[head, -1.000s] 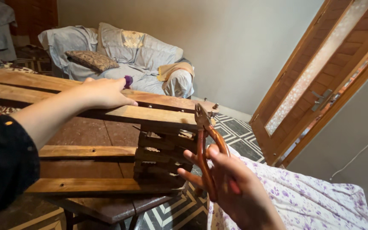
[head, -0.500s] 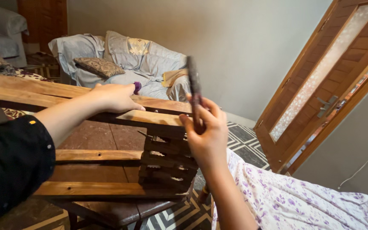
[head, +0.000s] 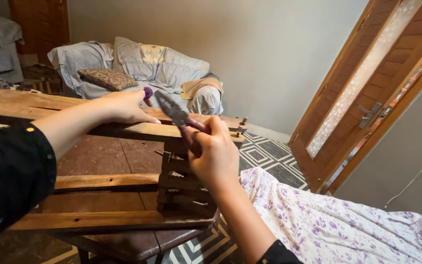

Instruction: The person uses a screwdriver to tighten screws on a wooden chair frame, then uses pliers to adjust a metal bracket on the chair back. The chair is repositioned on a table during the process.

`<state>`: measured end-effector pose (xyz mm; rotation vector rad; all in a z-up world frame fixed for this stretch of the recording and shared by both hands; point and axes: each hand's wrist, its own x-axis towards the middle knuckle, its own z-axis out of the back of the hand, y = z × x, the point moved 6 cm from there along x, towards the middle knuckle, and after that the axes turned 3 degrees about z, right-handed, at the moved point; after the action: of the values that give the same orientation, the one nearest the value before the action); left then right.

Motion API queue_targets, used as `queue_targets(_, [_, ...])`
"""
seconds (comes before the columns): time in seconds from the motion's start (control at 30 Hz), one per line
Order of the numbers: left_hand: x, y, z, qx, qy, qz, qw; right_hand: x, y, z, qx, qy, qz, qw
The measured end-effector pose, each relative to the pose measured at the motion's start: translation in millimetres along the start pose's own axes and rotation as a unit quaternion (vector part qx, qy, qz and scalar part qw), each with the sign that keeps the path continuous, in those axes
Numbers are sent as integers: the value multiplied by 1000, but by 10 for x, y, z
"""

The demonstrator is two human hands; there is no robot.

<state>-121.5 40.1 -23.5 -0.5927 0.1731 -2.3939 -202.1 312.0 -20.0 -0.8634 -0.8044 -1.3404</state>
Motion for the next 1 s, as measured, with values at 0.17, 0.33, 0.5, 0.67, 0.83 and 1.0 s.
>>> queue_targets(0.17, [311, 247, -20, -16, 20, 15, 1000, 14, 82, 16, 7, -22, 18, 1000])
queue_targets(0.33, [810, 698, -105, -14, 18, -7, 1000, -142, 173, 188, 29, -30, 10, 999])
queue_targets(0.5, [1039, 1122, -2, 50, 10, 15, 999, -295, 264, 366, 50, -52, 15, 997])
queue_targets(0.67, [701, 997, -141, 118, 2, 189, 975, -342, 256, 426, 38, -60, -7, 997])
queue_targets(0.83, [407, 693, -60, 178, -66, 129, 973, -408, 244, 394, 48, -26, -70, 996])
queue_targets(1.0, [260, 739, -18, 258, -99, 56, 959, -649, 72, 520, 185, -51, -163, 968])
